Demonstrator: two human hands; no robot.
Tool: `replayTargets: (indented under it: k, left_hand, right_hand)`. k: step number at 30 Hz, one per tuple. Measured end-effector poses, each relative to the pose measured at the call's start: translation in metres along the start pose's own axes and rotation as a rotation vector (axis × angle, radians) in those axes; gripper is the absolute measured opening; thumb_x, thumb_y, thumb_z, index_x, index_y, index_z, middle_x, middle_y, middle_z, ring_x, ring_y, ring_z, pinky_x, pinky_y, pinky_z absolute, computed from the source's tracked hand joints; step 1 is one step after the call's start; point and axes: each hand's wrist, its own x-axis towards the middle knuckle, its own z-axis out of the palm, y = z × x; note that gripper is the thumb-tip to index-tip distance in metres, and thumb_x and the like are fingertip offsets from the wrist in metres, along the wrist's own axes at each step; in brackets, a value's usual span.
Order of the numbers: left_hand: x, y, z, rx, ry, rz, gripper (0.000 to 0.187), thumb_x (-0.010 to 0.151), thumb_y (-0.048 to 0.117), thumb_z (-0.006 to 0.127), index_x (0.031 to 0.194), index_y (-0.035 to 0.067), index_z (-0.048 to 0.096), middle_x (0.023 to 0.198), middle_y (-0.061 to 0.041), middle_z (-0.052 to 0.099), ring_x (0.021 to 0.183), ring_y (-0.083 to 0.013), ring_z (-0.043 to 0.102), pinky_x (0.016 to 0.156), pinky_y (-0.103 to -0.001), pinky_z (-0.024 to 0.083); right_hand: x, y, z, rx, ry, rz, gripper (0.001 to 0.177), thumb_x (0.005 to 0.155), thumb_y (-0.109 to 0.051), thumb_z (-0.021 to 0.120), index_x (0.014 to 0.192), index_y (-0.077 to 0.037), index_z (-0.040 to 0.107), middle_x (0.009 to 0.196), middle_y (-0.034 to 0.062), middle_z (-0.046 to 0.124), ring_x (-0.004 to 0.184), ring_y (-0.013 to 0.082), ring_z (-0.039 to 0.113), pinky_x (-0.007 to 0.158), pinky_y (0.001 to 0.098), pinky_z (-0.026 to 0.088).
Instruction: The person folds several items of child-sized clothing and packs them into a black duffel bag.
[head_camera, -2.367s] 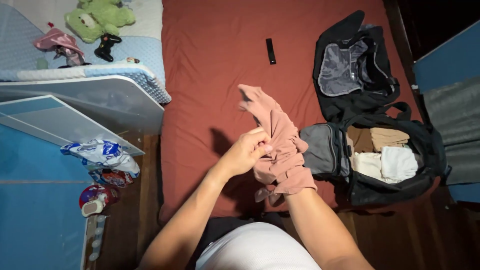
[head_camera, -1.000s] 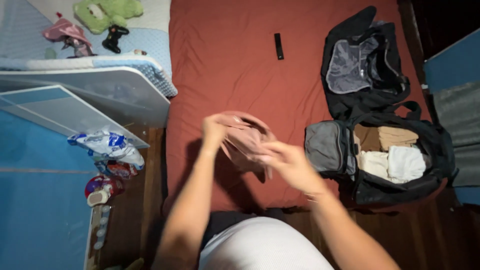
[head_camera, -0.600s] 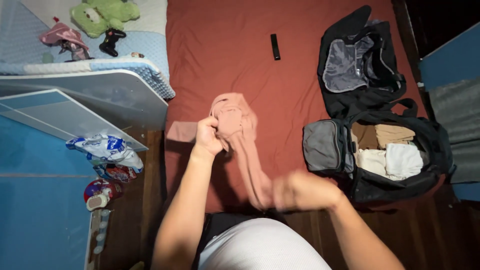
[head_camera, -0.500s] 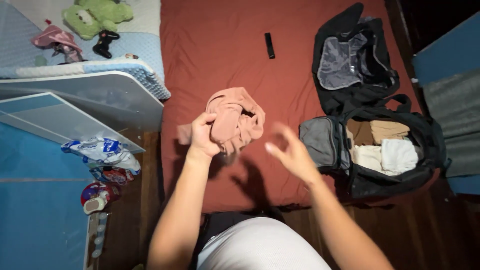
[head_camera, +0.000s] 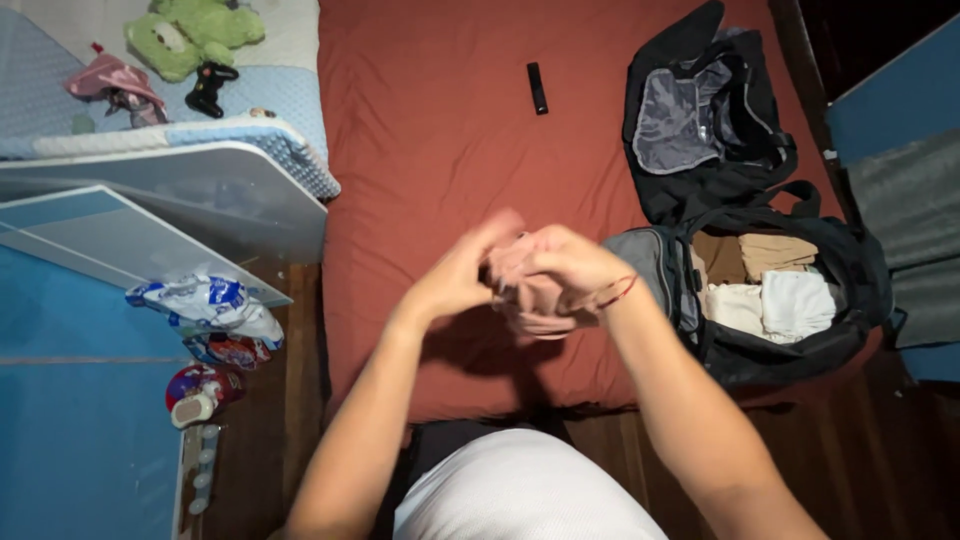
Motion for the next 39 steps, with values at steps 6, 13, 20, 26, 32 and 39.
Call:
replayTargets:
  k: [6, 13, 20, 26, 32, 39]
  left_hand:
    - [0.02, -0.004, 0.01, 0.037, 0.028, -0.248, 0.032, 0.086, 0.009, 0.057, 0.114, 0.0, 0.069, 0.086, -0.01, 0.074, 0.08, -0.0194, 0.072, 0.073, -0.035, 0.058]
    - [0.016, 0.079, 0.05, 0.209, 0.234, -0.099, 0.013, 0.09, 0.011, 0.067, 0.096, -0.001, 0.065, 0.078, -0.021, 0.069, 0.074, -0.0331, 0.071, 0.062, -0.041, 0.055]
    - [-0.003, 0.116, 0.083, 0.614, -0.183, -0.033, 0.026, 0.091, 0.017, 0.07, 0.116, 0.01, 0.065, 0.073, -0.021, 0.068, 0.071, -0.0415, 0.068, 0.063, -0.052, 0.053]
    - [-0.031, 0.09, 0.094, 0.305, -0.14, 0.009, 0.018, 0.089, 0.014, 0.07, 0.105, 0.006, 0.068, 0.086, -0.023, 0.071, 0.085, -0.0449, 0.067, 0.071, -0.05, 0.054]
    - [-0.032, 0.071, 0.083, 0.021, 0.143, -0.096, 0.047, 0.078, 0.022, 0.08, 0.116, 0.003, 0.061, 0.103, -0.024, 0.067, 0.083, -0.0408, 0.068, 0.069, -0.045, 0.056]
    - [-0.014, 0.027, 0.057, 0.286, 0.473, 0.029, 0.039, 0.091, 0.023, 0.072, 0.107, -0.005, 0.05, 0.086, -0.027, 0.063, 0.08, -0.0451, 0.063, 0.067, -0.048, 0.051]
  right_hand:
    - [-0.028, -0.039, 0.0, -0.358, 0.581, 0.237, 0.021, 0.099, -0.007, 0.058, 0.101, 0.004, 0.076, 0.08, 0.0067, 0.061, 0.073, 0.02, 0.051, 0.067, 0.034, 0.039]
    - [-0.03, 0.059, 0.064, -0.9, 0.891, -0.463, 0.011, 0.089, 0.006, 0.054, 0.088, -0.002, 0.061, 0.086, 0.0095, 0.063, 0.08, 0.0195, 0.06, 0.074, 0.0334, 0.05]
    - [0.021, 0.245, -0.011, -0.875, 1.47, -0.221, 0.018, 0.091, -0.008, 0.057, 0.108, -0.008, 0.056, 0.095, 0.0088, 0.053, 0.085, 0.0162, 0.057, 0.067, 0.0315, 0.051]
    - [0.022, 0.232, -0.013, -0.923, 1.405, -0.25, 0.02, 0.091, -0.007, 0.056, 0.111, -0.007, 0.056, 0.099, 0.0092, 0.054, 0.088, 0.0178, 0.058, 0.071, 0.0322, 0.051]
    - [0.019, 0.209, -0.01, -0.973, 1.326, -0.281, 0.022, 0.092, -0.005, 0.055, 0.113, -0.006, 0.056, 0.102, 0.0096, 0.056, 0.092, 0.0193, 0.059, 0.074, 0.0329, 0.051]
    - [-0.017, 0.193, -0.001, -1.026, 1.253, -0.31, 0.024, 0.092, -0.004, 0.054, 0.116, -0.005, 0.056, 0.106, 0.0101, 0.058, 0.096, 0.0211, 0.059, 0.078, 0.0338, 0.051]
